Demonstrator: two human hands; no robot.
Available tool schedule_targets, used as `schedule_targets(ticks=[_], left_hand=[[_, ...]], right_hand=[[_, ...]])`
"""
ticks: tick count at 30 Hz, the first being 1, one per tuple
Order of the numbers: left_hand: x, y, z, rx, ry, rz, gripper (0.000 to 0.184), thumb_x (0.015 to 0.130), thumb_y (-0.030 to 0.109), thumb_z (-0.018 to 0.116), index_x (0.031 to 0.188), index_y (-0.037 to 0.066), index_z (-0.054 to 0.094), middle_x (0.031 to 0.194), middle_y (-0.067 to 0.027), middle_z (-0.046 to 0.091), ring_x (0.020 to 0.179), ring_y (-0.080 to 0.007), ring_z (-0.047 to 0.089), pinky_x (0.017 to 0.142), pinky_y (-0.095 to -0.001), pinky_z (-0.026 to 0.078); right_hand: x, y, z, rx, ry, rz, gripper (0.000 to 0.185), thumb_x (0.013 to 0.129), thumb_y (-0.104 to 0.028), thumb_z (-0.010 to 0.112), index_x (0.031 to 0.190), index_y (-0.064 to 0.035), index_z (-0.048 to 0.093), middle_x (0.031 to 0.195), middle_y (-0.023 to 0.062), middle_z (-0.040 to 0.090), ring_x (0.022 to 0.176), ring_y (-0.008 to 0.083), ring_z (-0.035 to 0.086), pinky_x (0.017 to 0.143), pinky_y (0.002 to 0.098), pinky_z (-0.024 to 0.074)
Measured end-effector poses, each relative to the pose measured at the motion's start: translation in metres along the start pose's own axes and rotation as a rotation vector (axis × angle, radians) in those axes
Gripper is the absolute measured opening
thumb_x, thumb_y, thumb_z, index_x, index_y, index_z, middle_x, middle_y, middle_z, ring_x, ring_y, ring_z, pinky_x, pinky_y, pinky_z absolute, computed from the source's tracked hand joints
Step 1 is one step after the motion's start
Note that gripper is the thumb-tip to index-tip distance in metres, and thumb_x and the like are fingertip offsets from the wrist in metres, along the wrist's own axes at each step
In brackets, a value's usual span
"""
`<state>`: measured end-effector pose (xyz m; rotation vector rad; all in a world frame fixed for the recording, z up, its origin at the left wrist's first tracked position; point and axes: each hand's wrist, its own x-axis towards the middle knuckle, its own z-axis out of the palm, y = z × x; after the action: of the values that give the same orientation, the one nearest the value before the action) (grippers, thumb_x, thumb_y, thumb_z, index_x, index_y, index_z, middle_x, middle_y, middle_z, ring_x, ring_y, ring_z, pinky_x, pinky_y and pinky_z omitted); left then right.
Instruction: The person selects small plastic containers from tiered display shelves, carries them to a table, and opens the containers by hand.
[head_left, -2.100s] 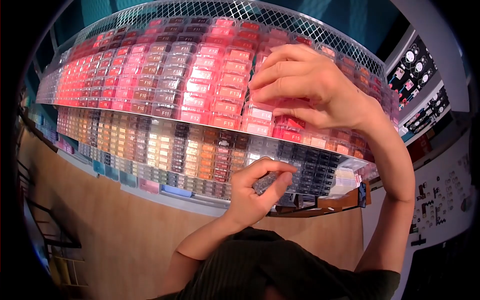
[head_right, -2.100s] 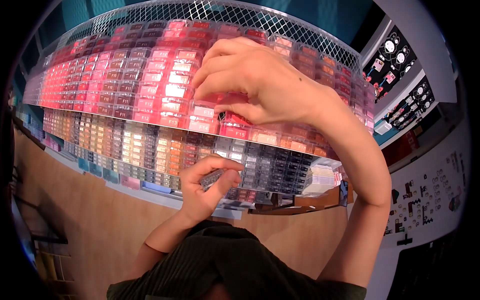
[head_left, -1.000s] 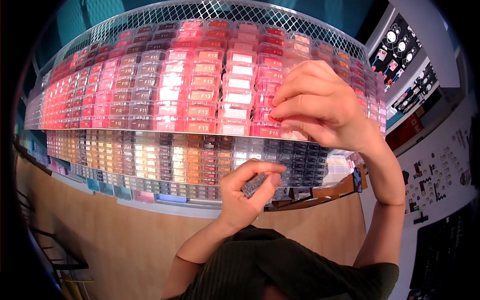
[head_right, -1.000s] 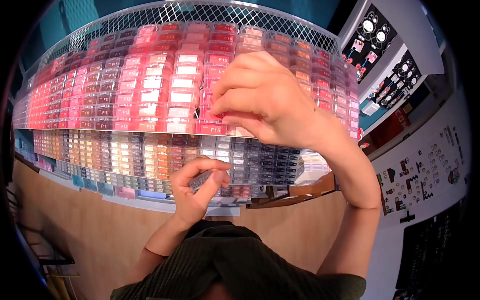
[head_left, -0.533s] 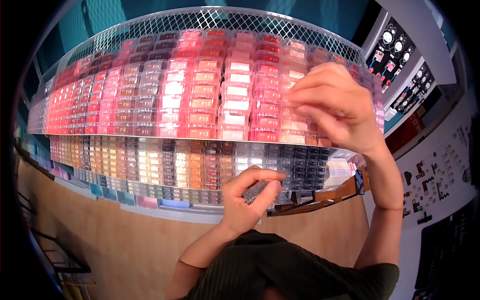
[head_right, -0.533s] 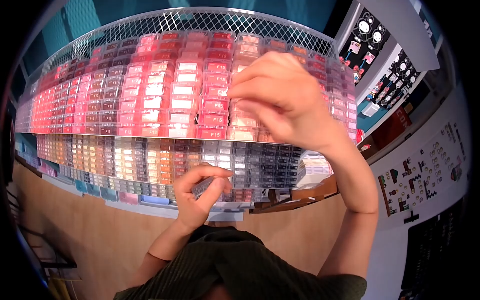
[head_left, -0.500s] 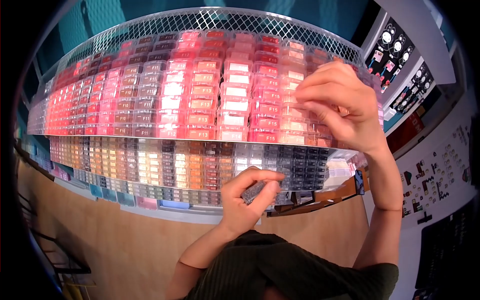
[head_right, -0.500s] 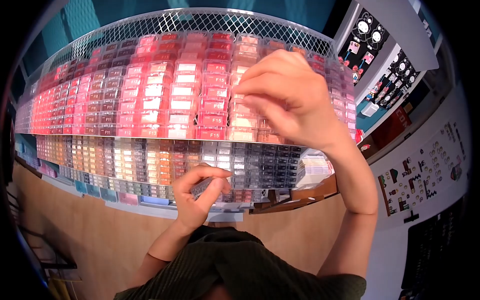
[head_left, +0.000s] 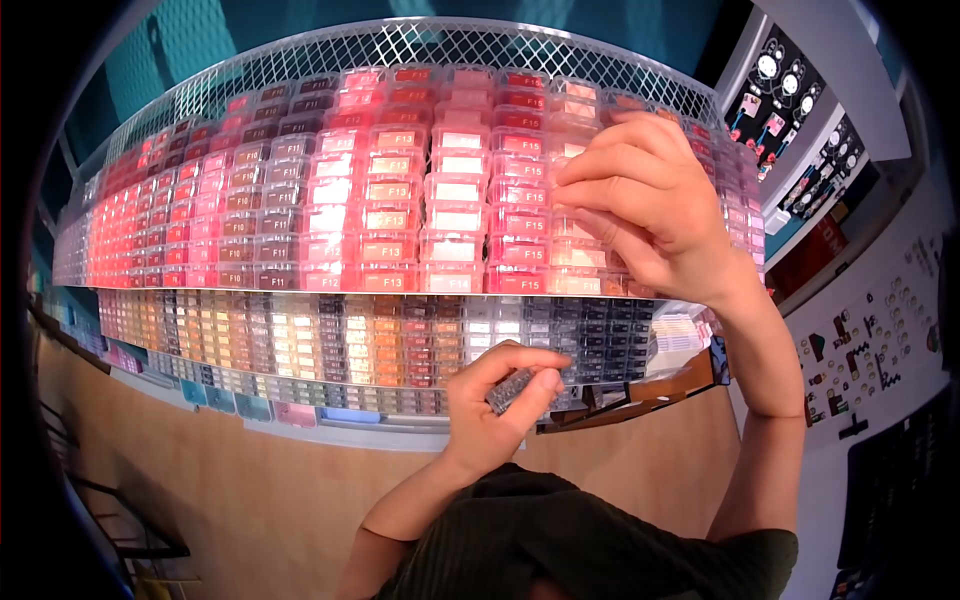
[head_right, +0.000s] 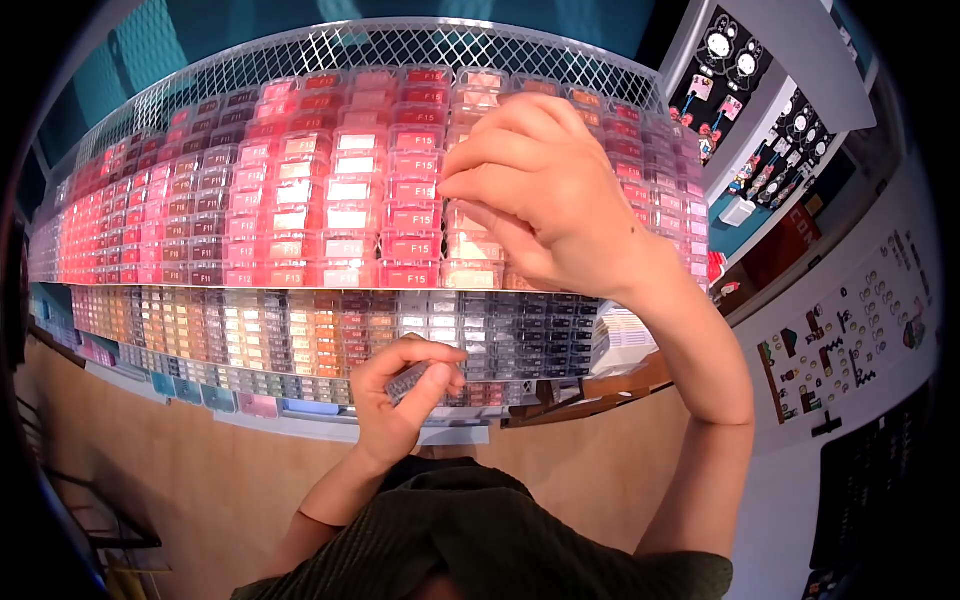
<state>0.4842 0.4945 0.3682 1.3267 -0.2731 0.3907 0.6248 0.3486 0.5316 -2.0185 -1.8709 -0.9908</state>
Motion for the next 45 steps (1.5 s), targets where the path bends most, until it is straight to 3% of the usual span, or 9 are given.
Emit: schedule_targets(ticks=[11,18,22,25,36,40,44,45], left_hand=[[0.003,-0.004,-0.003,-0.006,0.005,0.026,0.013,0.093,0.004,0.065,0.103,-0.002,0.070,0.085,-0.0064,0.069,0.076,-0.0104,0.066,0.067,-0.0240,0.052],[0.006,-0.001,0.004,-0.025,-0.030,-0.002,0.013,0.093,0.005,0.066,0.103,-0.002,0.070,0.084,-0.0063,0.068,0.074,-0.0098,0.065,0.067,-0.0239,0.054],[0.007,0.000,0.010,-0.044,-0.050,-0.021,0.013,0.093,0.006,0.067,0.103,-0.002,0.070,0.085,-0.0065,0.068,0.074,-0.0098,0.065,0.068,-0.0236,0.054],[0.007,-0.003,0.008,-0.026,-0.058,-0.013,0.013,0.093,0.006,0.067,0.103,-0.002,0.070,0.087,-0.0069,0.068,0.075,-0.0101,0.066,0.069,-0.0239,0.055],[0.005,-0.004,0.002,-0.028,-0.032,-0.033,0.012,0.092,0.001,0.064,0.100,-0.004,0.070,0.086,-0.0077,0.069,0.076,-0.0111,0.066,0.071,-0.0254,0.053],[0.002,-0.006,0.002,0.019,-0.030,-0.040,0.012,0.091,0.001,0.064,0.100,-0.004,0.070,0.085,-0.0074,0.069,0.076,-0.0109,0.065,0.071,-0.0248,0.052],[0.000,-0.012,0.004,-0.006,0.024,-0.080,0.011,0.093,0.003,0.064,0.098,-0.004,0.069,0.084,-0.0081,0.069,0.074,-0.0117,0.065,0.069,-0.0247,0.052],[-0.001,-0.014,0.005,-0.015,0.053,-0.100,0.011,0.093,0.003,0.064,0.097,-0.004,0.069,0.084,-0.0083,0.068,0.074,-0.0119,0.065,0.069,-0.0248,0.052]], right_hand=[[-0.010,0.004,-0.041,-0.149,0.067,0.061,0.018,0.073,-0.001,0.072,0.091,-0.0048,0.071,0.094,0.0052,0.069,0.091,0.0248,0.061,0.085,0.0371,0.0444],[-0.030,-0.005,-0.034,-0.182,-0.036,0.088,0.021,0.075,-0.004,0.071,0.095,-0.0073,0.071,0.099,0.0019,0.068,0.096,0.0245,0.060,0.102,0.0490,0.0416],[-0.035,-0.003,-0.020,-0.135,-0.052,0.087,0.020,0.075,-0.003,0.070,0.095,-0.0080,0.071,0.102,0.0013,0.068,0.100,0.0231,0.060,0.103,0.0491,0.0413],[-0.035,-0.007,-0.030,-0.124,-0.016,0.118,0.019,0.078,-0.001,0.071,0.096,-0.0055,0.073,0.101,0.0055,0.071,0.098,0.0247,0.063,0.103,0.0487,0.0406],[-0.070,-0.012,-0.036,-0.163,0.017,0.206,0.020,0.076,0.000,0.070,0.095,-0.0068,0.072,0.099,0.0045,0.071,0.096,0.0239,0.064,0.103,0.0482,0.0410],[-0.085,-0.020,-0.063,-0.254,0.219,0.263,0.025,0.076,0.004,0.067,0.099,-0.0031,0.073,0.098,0.0098,0.072,0.092,0.0233,0.066,0.102,0.0469,0.0408],[-0.134,-0.033,-0.056,-0.281,0.679,0.411,0.017,0.085,0.006,0.061,0.098,0.0047,0.070,0.097,0.0138,0.071,0.091,0.0252,0.066,0.096,0.0458,0.0463],[-0.143,-0.038,-0.052,-0.314,0.705,0.434,0.018,0.085,0.007,0.060,0.100,0.0055,0.069,0.095,0.0138,0.070,0.087,0.0243,0.066,0.095,0.0455,0.0465]])
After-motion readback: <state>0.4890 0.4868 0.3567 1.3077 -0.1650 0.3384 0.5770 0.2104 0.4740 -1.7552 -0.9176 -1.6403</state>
